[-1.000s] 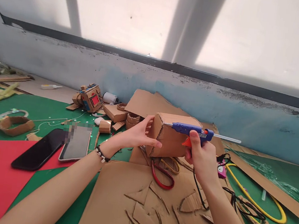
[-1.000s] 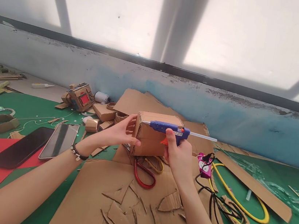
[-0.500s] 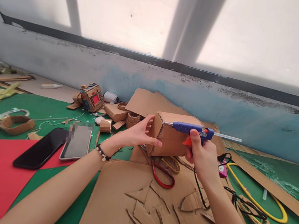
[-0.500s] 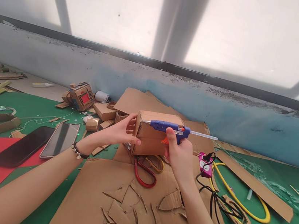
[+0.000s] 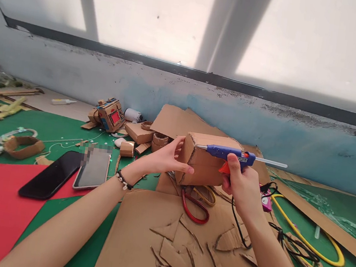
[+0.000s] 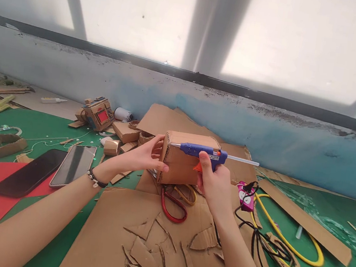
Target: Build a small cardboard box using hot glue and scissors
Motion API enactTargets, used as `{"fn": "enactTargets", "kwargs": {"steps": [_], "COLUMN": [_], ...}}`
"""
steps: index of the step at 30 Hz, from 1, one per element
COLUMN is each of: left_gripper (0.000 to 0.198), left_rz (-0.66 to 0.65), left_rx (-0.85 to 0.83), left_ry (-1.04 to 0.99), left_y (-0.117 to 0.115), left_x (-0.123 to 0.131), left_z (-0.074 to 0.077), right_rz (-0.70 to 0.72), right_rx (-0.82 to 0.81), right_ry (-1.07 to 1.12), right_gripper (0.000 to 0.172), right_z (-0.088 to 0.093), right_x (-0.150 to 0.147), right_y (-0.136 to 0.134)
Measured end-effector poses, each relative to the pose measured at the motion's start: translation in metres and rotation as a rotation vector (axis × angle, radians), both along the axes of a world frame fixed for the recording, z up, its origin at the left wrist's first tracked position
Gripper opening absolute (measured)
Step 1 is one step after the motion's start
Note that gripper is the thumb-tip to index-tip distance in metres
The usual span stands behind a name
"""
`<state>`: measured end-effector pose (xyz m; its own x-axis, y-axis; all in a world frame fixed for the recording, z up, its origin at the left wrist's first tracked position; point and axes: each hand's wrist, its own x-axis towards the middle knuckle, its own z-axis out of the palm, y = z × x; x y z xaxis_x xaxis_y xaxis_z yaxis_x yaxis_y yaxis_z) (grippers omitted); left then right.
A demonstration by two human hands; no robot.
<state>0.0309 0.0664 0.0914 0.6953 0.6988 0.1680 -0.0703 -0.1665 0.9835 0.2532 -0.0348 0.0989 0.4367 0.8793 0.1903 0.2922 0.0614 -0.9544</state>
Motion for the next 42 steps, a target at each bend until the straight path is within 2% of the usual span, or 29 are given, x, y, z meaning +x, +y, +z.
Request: {"fn": "enactTargets", "kwargs": {"steps": [3, 8, 11, 14, 19, 30, 36, 39, 42], "left_gripper": [0.094, 0.096, 0.097, 0.096, 0.101, 0.11, 0.106, 0.108, 0.11], "left_rz": [-0.004, 0.057, 0.038, -0.019, -0.079, -0.067, -0.059, -0.057, -0.056], "left_rx": [-0.008, -0.013, -0.004, -0.005, -0.035, -0.004, -0.006, -0.023, -0.03], "left_ry": [-0.007, -0.004, 0.006, 0.007, 0.018, 0.072, 0.077, 0.068, 0.069], "left_y": [0.001, 0.012, 0.016, 0.015, 0.011, 0.002, 0.004, 0.006, 0.008], "left_x": [0.0, -0.004, -0.006, -0.006, -0.007, -0.006, -0.005, -0.005, -0.005], "left_z": [-0.001, -0.008, -0.009, -0.008, -0.005, 0.005, 0.003, 0.001, -0.002], "right_rz": [-0.003, 0.009, 0.024, -0.007, 0.046, 0.012, 0.036, 0.072, 0.039], "right_rx": [-0.001, -0.057, -0.06, 0.011, 0.058, 0.033, 0.047, 0.097, 0.107], "right_ry": [-0.01, -0.164, -0.143, -0.007, 0.185, 0.093, -0.034, -0.017, -0.007], "right_gripper": [0.078, 0.081, 0.082, 0.078, 0.073, 0.075, 0.081, 0.082, 0.083], "right_z": [-0.003, -0.016, -0.02, -0.019, -0.017, -0.017, -0.018, -0.018, -0.015], "right_x": [0.003, 0.009, 0.012, 0.015, 0.012, 0.006, 0.009, 0.006, 0.0], "right_y": [0.002, 0.011, 0.013, 0.013, 0.013, 0.01, 0.01, 0.008, 0.005]}}
